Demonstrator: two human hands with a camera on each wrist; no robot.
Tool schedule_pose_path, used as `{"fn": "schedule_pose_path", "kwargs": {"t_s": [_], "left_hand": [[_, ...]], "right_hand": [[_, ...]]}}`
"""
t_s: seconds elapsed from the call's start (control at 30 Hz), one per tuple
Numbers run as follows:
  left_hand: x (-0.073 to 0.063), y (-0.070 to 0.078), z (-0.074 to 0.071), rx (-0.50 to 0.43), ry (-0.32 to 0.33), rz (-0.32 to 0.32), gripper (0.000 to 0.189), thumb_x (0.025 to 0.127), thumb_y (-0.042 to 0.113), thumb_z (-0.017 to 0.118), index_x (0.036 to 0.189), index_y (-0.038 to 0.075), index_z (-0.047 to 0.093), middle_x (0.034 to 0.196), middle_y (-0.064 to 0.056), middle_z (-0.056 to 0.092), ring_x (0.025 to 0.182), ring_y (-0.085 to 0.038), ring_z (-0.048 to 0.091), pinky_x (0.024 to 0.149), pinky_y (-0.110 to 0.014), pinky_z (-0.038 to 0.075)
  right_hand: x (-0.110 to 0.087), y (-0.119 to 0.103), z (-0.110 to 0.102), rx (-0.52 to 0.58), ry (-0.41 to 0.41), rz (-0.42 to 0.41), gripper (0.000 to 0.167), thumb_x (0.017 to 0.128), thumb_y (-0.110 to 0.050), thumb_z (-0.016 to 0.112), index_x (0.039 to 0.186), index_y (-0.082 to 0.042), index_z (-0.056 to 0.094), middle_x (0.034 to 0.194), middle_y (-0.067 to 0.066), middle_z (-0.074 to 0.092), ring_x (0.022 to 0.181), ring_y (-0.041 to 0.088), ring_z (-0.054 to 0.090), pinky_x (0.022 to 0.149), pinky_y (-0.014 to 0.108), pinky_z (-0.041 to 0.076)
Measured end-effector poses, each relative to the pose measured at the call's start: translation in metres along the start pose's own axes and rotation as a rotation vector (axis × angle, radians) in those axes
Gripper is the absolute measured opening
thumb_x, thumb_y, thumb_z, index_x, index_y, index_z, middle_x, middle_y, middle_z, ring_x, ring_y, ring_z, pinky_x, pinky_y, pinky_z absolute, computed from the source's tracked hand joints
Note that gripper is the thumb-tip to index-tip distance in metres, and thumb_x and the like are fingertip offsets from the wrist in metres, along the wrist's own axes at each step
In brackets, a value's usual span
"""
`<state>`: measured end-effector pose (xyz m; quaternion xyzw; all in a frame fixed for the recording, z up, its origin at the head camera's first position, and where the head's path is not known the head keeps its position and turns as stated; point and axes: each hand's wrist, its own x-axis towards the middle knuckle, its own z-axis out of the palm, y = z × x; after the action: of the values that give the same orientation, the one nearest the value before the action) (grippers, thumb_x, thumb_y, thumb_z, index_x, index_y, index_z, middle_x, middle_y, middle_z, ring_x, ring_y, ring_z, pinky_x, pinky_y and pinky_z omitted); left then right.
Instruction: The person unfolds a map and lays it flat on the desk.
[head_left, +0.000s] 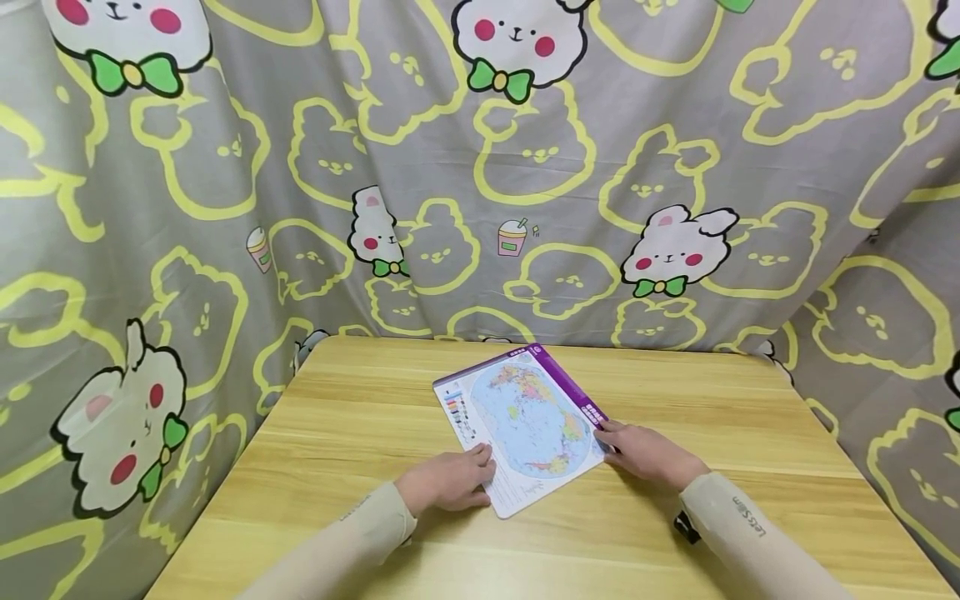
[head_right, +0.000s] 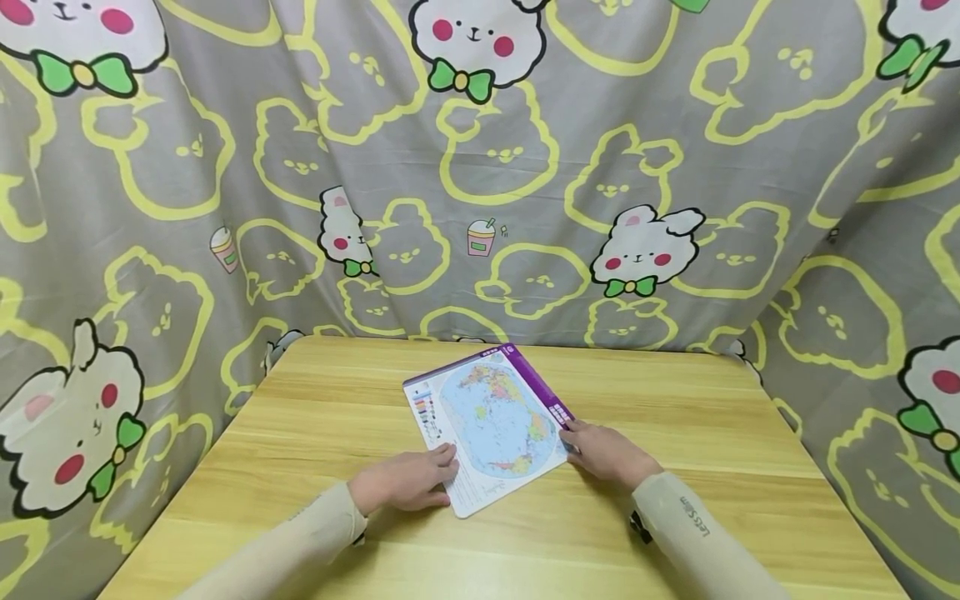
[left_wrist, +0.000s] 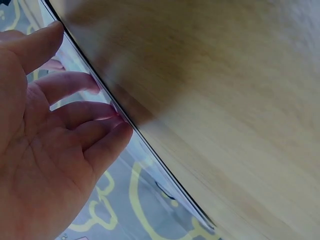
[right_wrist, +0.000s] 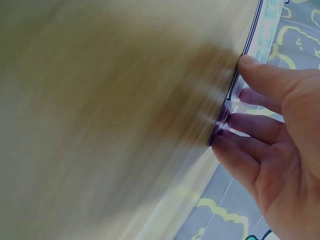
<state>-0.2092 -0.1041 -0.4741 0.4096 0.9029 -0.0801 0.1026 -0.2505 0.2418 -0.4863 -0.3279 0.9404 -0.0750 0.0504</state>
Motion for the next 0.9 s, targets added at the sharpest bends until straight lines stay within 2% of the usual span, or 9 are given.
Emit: {"fn": "schedule_pose_path", "kwargs": {"t_s": [0.43, 0.67, 0.9], "left_hand": [[0.003, 0.009, 0.000, 0.016, -0.035, -0.020, 0.059, 0.096, 0.047, 0.047, 0.142, 0.010, 0.043, 0.148, -0.013, 0.034, 0.137, -0.022, 0.030, 0.107, -0.030, 0.033], [0.005, 0.014, -0.002, 0.015, -0.028, -0.006, 0.057, 0.096, 0.045, 0.050, 0.141, 0.011, 0.044, 0.148, -0.013, 0.035, 0.136, -0.023, 0.032, 0.106, -0.031, 0.034], [0.006, 0.019, -0.004, 0.030, -0.025, 0.007, 0.057, 0.096, 0.045, 0.050, 0.141, 0.011, 0.044, 0.147, -0.014, 0.035, 0.136, -0.023, 0.032, 0.105, -0.031, 0.036]], "right_hand": [[0.003, 0.010, 0.001, 0.004, 0.026, 0.013, 0.042, 0.093, -0.016, 0.061, 0.130, 0.002, 0.055, 0.132, 0.028, 0.049, 0.112, 0.045, 0.054, 0.093, 0.054, 0.044], [0.006, 0.014, -0.001, 0.001, 0.015, 0.019, 0.041, 0.092, -0.012, 0.061, 0.130, 0.002, 0.055, 0.133, 0.028, 0.048, 0.112, 0.045, 0.053, 0.094, 0.055, 0.042], [0.008, 0.019, -0.002, -0.013, 0.037, -0.013, 0.039, 0.090, -0.010, 0.063, 0.127, 0.003, 0.057, 0.130, 0.029, 0.051, 0.109, 0.046, 0.055, 0.093, 0.055, 0.043]]}}
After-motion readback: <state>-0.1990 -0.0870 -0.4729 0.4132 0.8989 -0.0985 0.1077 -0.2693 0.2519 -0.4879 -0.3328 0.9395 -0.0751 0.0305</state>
